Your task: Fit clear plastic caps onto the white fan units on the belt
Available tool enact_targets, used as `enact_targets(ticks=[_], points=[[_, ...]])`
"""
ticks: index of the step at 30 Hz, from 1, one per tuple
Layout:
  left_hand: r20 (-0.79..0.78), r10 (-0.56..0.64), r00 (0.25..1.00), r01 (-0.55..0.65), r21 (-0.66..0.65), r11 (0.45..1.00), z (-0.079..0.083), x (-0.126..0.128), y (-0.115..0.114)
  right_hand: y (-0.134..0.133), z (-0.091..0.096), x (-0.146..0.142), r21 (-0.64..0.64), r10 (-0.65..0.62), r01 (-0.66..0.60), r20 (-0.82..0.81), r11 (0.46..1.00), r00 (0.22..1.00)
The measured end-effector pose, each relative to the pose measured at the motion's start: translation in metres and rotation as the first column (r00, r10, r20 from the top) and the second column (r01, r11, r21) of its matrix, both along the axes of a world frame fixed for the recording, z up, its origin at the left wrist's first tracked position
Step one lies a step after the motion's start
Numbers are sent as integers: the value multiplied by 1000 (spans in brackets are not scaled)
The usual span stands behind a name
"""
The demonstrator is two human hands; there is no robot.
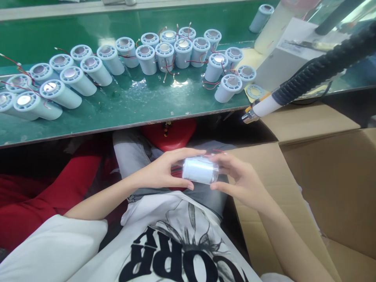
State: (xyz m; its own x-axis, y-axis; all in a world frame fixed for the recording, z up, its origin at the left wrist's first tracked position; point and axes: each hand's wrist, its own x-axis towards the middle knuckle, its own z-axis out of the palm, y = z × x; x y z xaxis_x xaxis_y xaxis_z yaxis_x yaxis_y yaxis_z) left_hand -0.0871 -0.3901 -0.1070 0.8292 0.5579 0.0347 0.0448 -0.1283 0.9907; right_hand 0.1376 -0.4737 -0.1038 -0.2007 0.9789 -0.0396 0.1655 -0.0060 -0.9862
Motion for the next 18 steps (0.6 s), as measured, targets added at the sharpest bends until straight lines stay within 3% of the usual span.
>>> enact_targets(ticks=[6, 18], points=[[29, -23, 999, 20, 104, 994, 2, 0, 1, 1, 5, -1, -130, -21, 6, -114, 991, 993], [9, -31, 999, 30, 117, 993, 4, -1, 1, 6, 3, -8, -369, -128, 17, -279, 929, 952]])
